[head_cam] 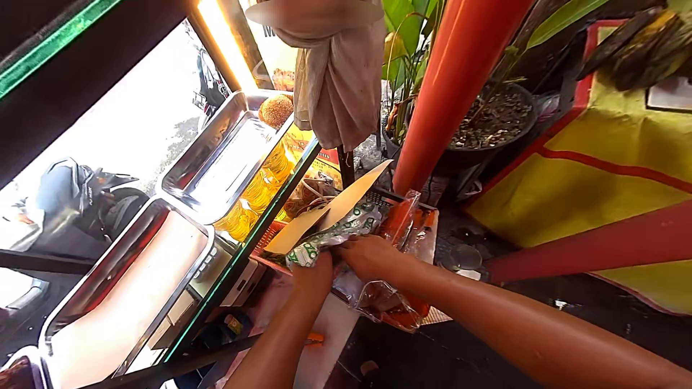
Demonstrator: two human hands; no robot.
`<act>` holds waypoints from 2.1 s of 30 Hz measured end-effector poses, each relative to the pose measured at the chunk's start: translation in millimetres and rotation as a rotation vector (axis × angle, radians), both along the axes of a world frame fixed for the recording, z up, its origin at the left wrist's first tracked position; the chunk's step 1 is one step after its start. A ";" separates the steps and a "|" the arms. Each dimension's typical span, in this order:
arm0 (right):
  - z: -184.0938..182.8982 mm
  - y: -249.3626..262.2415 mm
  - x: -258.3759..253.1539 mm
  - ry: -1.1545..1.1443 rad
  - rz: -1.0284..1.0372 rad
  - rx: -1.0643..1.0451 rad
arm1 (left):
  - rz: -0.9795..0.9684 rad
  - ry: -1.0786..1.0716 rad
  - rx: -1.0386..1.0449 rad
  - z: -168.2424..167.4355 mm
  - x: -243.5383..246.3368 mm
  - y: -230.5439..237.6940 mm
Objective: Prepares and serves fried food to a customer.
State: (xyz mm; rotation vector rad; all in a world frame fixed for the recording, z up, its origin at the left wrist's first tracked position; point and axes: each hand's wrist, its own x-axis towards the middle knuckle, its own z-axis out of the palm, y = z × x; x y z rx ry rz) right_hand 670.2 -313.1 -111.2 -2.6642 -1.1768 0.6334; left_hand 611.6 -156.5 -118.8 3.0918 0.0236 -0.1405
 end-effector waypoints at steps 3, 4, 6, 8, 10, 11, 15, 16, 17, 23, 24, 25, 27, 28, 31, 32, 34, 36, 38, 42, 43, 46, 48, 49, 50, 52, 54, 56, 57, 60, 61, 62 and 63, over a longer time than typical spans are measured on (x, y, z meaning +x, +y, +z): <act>5.2 0.0 1.5 0.080 -0.069 -0.131 | -0.026 -0.050 0.014 -12.1 2.4 5.7; 7.3 1.2 3.4 0.081 -0.095 -0.137 | -0.027 -0.036 0.025 -12.9 4.2 6.6; 11.6 6.3 7.9 0.060 -0.131 -0.121 | -0.003 0.049 0.035 -7.2 7.0 4.9; 12.2 11.3 12.5 0.040 -0.137 -0.080 | 0.050 0.223 0.026 2.5 10.2 -0.2; 11.5 12.4 16.3 0.012 -0.099 -0.047 | 0.073 0.271 0.032 2.6 11.8 -2.9; 12.2 12.7 17.4 0.006 -0.072 -0.052 | 0.073 0.261 0.033 1.6 12.6 -2.4; 7.4 13.4 15.8 -0.006 -0.023 -0.089 | 0.030 0.169 -0.011 -1.7 10.8 5.0; 6.8 13.8 16.0 -0.007 -0.021 -0.095 | 0.019 0.104 -0.026 -5.0 9.0 6.7; 7.9 14.6 16.7 0.004 -0.018 -0.105 | 0.015 0.045 -0.040 -8.6 7.5 8.4; 4.2 8.3 15.7 -0.037 -0.043 -0.045 | 0.091 0.172 -0.058 -5.6 5.3 12.7; 4.2 7.3 15.4 -0.040 -0.051 -0.043 | 0.111 0.215 -0.078 -3.4 6.4 13.5; 5.0 7.0 15.1 -0.036 -0.049 -0.052 | 0.133 0.251 -0.104 -0.5 7.4 14.3; 3.5 5.7 14.2 -0.069 -0.008 -0.017 | 0.176 0.271 -0.157 1.5 6.1 15.7; -1.6 3.8 14.1 -0.135 0.040 0.057 | 0.197 0.261 -0.177 2.0 4.4 15.2; -16.1 2.9 15.0 -0.222 0.133 0.177 | 0.227 0.199 -0.184 1.9 -1.6 10.7; -18.5 3.5 15.7 -0.215 0.145 0.159 | 0.229 0.185 -0.171 1.9 -3.5 9.0; -21.7 3.4 16.7 -0.227 0.191 0.138 | 0.217 0.144 -0.161 0.8 -6.4 7.8; -30.2 2.2 16.2 -0.271 0.214 0.152 | 0.199 0.114 -0.151 -3.8 -8.2 9.5; -30.7 1.6 14.4 -0.248 0.185 0.109 | 0.191 0.127 -0.139 -4.6 -7.6 11.0; -15.4 10.9 10.7 -0.142 0.139 -0.049 | 0.219 0.166 -0.125 -4.0 -6.4 11.4; -10.8 15.2 10.1 -0.123 0.144 -0.087 | 0.222 0.175 -0.119 -4.5 -5.7 11.7; -11.7 24.8 9.3 -0.180 0.212 -0.079 | 0.219 0.227 -0.143 0.7 -4.4 12.3; -8.6 29.0 11.5 -0.146 0.261 -0.106 | 0.234 0.279 -0.172 8.7 -5.3 12.1; -3.9 30.8 12.1 -0.125 0.277 -0.139 | 0.247 0.311 -0.191 13.4 -6.1 12.7; 0.1 30.9 12.0 -0.131 0.284 -0.143 | 0.250 0.327 -0.216 16.6 -7.3 14.0; -2.0 25.5 9.6 -0.257 0.287 -0.035 | 0.239 0.282 -0.304 18.8 -13.6 17.0; 15.7 23.1 4.4 -0.232 0.242 -0.056 | 0.228 0.270 -0.373 28.2 -20.1 16.9; 36.9 20.9 1.9 -0.193 0.202 -0.101 | 0.210 0.339 -0.409 39.9 -25.5 14.8; 45.9 18.9 1.8 -0.196 0.195 -0.111 | 0.198 0.380 -0.427 43.1 -28.3 13.9; 68.6 2.8 0.1 -0.362 0.229 0.021 | 0.165 0.439 -0.553 42.0 -41.9 20.0; 75.5 -6.0 -3.1 -0.452 0.244 0.122 | 0.158 0.433 -0.613 43.2 -51.8 24.4; 80.3 -16.0 -6.5 -0.523 0.272 0.255 | 0.158 0.428 -0.673 47.0 -65.2 29.8; 86.3 -25.4 -12.4 -0.541 0.298 0.367 | 0.155 0.393 -0.716 51.9 -82.6 34.6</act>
